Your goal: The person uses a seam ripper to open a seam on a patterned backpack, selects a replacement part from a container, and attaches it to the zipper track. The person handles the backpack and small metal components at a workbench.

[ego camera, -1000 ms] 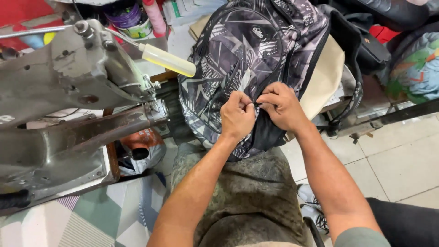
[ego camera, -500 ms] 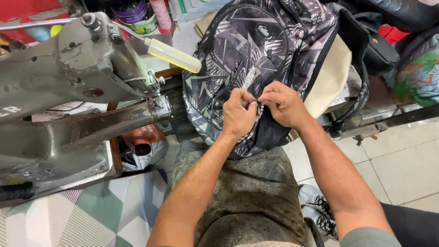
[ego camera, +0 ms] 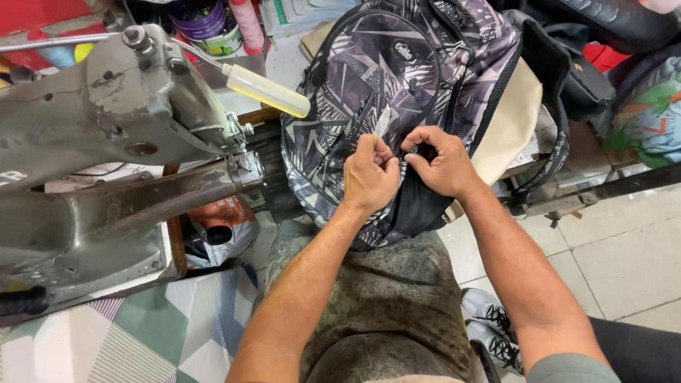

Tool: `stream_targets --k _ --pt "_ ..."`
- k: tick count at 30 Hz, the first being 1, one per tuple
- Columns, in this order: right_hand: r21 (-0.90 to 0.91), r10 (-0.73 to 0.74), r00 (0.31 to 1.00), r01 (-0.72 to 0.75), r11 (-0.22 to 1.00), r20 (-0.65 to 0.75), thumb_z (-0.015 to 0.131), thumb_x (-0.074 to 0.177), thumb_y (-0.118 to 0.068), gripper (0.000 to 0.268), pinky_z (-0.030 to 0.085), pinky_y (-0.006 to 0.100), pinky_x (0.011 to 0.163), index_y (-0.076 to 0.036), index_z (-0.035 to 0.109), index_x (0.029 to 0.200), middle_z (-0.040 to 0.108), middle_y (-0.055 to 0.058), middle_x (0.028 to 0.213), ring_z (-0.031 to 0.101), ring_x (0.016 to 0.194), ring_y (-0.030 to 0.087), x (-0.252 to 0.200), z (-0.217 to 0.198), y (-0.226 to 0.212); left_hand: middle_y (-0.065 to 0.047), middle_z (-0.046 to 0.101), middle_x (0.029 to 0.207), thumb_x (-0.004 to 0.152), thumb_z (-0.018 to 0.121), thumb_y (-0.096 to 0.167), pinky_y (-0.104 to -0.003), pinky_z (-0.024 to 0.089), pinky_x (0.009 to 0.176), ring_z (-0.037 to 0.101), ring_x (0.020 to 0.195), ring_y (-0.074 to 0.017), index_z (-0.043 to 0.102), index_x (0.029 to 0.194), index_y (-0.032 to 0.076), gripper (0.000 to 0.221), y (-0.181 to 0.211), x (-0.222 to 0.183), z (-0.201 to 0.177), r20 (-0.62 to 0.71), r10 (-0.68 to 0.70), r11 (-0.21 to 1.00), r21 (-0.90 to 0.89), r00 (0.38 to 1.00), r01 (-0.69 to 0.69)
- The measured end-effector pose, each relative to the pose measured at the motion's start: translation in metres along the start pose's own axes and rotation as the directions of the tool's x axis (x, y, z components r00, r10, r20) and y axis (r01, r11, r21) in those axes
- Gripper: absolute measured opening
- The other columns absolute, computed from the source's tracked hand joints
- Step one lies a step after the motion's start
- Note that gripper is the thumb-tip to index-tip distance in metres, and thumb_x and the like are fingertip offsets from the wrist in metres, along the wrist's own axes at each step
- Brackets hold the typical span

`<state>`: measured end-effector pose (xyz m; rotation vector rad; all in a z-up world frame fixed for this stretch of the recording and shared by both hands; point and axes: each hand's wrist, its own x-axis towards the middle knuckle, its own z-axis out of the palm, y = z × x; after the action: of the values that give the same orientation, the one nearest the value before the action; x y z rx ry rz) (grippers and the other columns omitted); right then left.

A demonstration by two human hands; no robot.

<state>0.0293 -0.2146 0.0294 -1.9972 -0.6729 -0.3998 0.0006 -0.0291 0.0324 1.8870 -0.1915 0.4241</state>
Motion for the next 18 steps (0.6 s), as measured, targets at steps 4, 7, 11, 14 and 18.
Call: stream_targets --k 4,7,11,14,18 --pt "0.053 0.019 1.0 -0.02 0.998 0.019 0.078 0.087 -0.002 0.037 0.051 0.042 0.098 -0.005 0.064 0.121 0.076 0.011 0.112 0.069 0.112 0.028 0.003 0.0 -0.011 -0.003 0.074 0.074 0.074 0.074 0.004 -0.034 0.055 0.059 0.07 0.066 -0.0236 0.051 0.09 0.014 0.03 -0.007 -0.003 0.005 0.001 -0.008 0.999 -0.044 1.0 0.008" --pt "0.066 -0.019 0.999 0.017 0.998 0.031 0.078 0.088 -0.001 0.033 0.05 0.048 0.103 -0.004 0.066 0.119 0.071 0.015 0.118 0.065 0.122 0.036 0.005 -0.002 -0.001 -0.004 0.072 0.071 0.076 0.071 0.001 -0.03 0.055 0.057 0.069 0.062 -0.0201 0.052 0.09 0.013 0.026 -0.006 -0.002 0.004 0.005 -0.059 0.987 -0.152 0.998 0.059" --pt "-0.048 -0.1 0.991 0.105 0.993 0.091 0.078 0.094 -0.019 0.018 0.047 0.039 0.093 -0.017 0.075 0.111 0.065 0.0 0.095 0.065 0.101 0.026 0.014 -0.007 0.021 -0.005 0.069 0.067 0.076 0.071 0.002 -0.032 0.053 0.054 0.067 0.059 -0.0232 0.053 0.087 0.013 0.024 -0.01 -0.006 0.002 -0.03 0.081 0.995 -0.058 0.996 -0.082" --pt "-0.161 -0.162 0.963 0.199 0.967 0.217 0.072 0.098 -0.024 0.015 0.043 0.039 0.084 -0.02 0.075 0.111 0.064 -0.001 0.086 0.06 0.091 0.027 0.03 -0.015 0.017 0.001 0.056 0.057 0.076 0.064 0.004 -0.03 0.051 0.051 0.06 0.05 -0.0227 0.05 0.079 0.017 0.019 -0.011 0.001 0.005 -0.053 0.368 0.914 0.205 0.928 -0.351" --pt "-0.221 -0.184 0.914 0.275 0.936 0.361 0.06 0.103 -0.036 0.026 0.04 0.043 0.08 -0.028 0.074 0.123 0.061 0.003 0.086 0.056 0.09 0.03 0.031 -0.025 0.002 0.003 0.042 0.055 0.081 0.055 0.003 -0.03 0.048 0.05 0.052 0.046 -0.0197 0.047 0.077 0.018 0.017 -0.004 0.004 0.002 0.007 0.612 0.732 0.372 0.791 -0.57"
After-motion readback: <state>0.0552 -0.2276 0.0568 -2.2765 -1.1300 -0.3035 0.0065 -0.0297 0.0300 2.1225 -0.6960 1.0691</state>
